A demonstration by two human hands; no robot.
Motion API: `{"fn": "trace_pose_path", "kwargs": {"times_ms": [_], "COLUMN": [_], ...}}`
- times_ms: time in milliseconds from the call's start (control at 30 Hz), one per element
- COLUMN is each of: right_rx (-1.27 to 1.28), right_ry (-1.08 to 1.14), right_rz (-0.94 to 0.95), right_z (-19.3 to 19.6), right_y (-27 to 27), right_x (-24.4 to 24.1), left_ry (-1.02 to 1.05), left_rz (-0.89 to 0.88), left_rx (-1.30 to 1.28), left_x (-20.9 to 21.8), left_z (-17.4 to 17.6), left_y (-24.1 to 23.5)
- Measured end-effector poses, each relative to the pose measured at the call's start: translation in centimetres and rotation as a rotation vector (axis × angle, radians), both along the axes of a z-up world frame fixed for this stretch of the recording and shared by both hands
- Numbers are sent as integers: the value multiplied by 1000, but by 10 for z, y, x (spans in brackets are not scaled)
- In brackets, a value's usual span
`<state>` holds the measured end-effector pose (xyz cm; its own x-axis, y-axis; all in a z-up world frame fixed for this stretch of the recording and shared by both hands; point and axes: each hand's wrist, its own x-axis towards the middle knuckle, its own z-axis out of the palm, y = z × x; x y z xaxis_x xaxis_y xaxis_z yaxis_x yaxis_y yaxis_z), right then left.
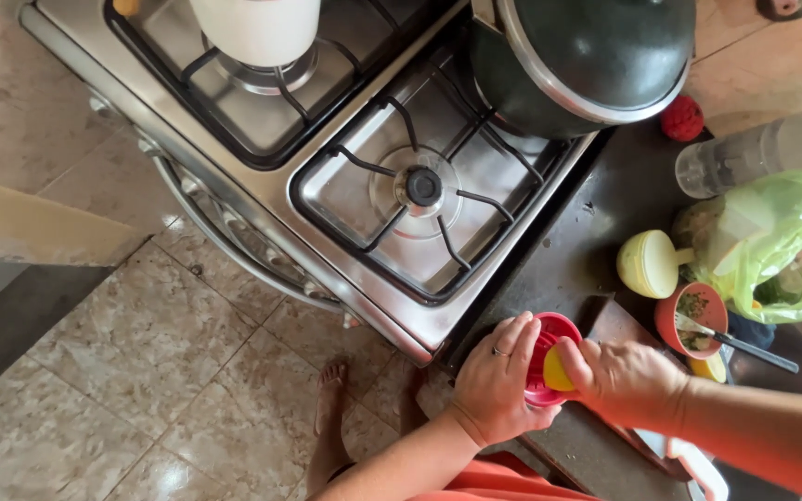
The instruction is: Preparing ingredients by chopping green herbs and squeezing citrus juice into a bowl.
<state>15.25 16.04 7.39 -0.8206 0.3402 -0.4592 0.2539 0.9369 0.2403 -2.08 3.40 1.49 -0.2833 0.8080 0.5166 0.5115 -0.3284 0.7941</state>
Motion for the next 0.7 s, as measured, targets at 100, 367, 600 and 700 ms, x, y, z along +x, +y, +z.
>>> {"fn": "trace_pose_path", "kwargs": {"times_ms": [100,367,600,700], "right_rx": [38,-286,64,24], "right_ry": [34,342,78,83], "right_rz": [617,-1147,-73,563], "right_z": [8,-17,-11,3], "right_y": [15,-58,-9,19], "right_x": [-7,-6,6,-4], "left_ry": [17,-22,8,8], "left_rz": [33,21,49,72], "left_rx": [41,27,45,76], "left_x": [-2,0,-3,-4], "left_z": [4,1,4,8], "left_y": [2,1,3,0]}}
